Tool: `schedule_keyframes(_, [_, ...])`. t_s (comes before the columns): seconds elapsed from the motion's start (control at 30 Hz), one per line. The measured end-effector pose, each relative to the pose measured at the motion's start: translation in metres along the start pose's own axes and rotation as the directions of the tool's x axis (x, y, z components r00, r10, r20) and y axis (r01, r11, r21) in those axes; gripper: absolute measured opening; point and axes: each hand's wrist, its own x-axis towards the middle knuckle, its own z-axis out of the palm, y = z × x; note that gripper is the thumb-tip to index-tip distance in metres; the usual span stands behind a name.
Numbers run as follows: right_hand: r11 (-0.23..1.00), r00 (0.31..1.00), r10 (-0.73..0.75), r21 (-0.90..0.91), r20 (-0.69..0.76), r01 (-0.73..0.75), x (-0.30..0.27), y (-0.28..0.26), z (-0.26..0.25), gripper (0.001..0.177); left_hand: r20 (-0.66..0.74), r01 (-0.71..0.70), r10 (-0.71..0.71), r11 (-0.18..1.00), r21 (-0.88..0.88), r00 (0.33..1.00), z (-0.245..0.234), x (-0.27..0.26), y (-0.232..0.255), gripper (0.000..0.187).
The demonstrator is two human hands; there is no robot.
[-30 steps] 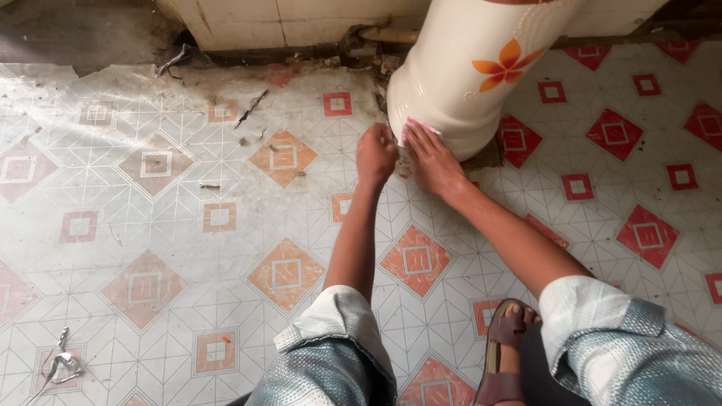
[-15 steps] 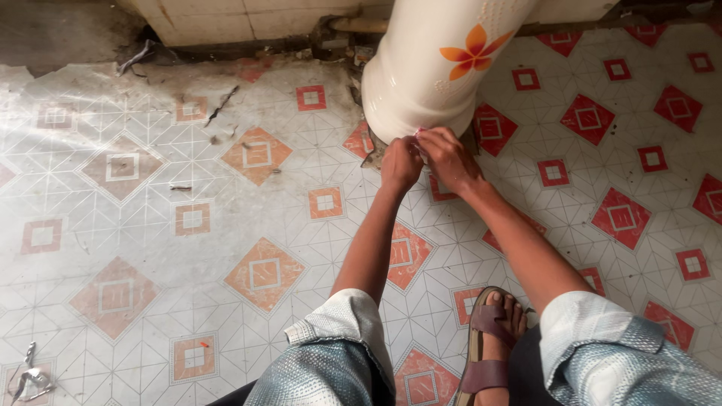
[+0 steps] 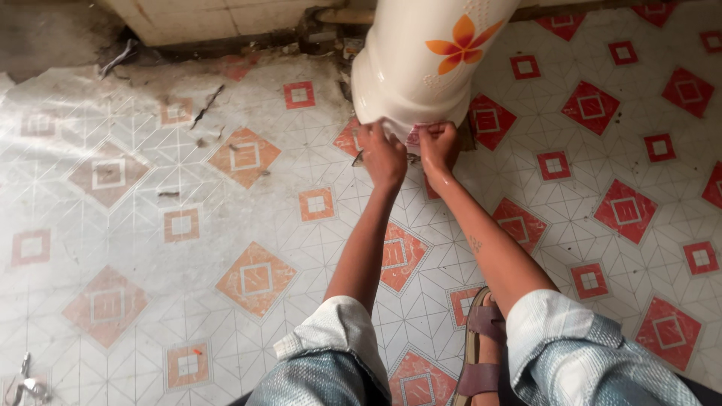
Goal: The person wipes the basin and pedestal of a sink by hand with a cloth, cleaning the exterior surfaces from top to bottom.
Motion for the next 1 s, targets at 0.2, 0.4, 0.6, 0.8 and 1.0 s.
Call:
schedule_keyframes(0.2, [0.999,0.996,0.033,0.023,-0.080,-0.032,0.009,-0.005,0.003,0.020,0.056,-0.113,0.106,0.981,0.158,0.993,-0.009,0.021,0.006,0.101])
schedule_keyframes(0.4, [0.931,0.934,0.281,0.299,-0.222,-0.210,0.043,0.002,0.010,0.021,0.170,-0.218,0.189,0.961,0.172,0.967,-0.010,0.045,-0.014,0.113])
schedule_keyframes(0.6, [0.953,0.988,0.071,0.303,-0.138,-0.026,0.134,0.048,-0.019,0.023,0.165,-0.353,0.321,0.907,0.229,0.933,-0.006,0.044,-0.031,0.116])
schedule_keyframes(0.8, [0.894,0.908,-0.417,0.197,0.034,0.403,0.217,0.080,-0.014,0.025,0.198,-0.337,0.283,0.877,0.344,0.938,-0.007,0.037,-0.008,0.133])
schedule_keyframes(1.0, [0.908,0.907,-0.406,0.161,0.111,0.386,0.242,0.082,-0.010,0.033,0.249,-0.197,0.090,0.872,0.448,0.964,-0.015,0.027,0.026,0.137])
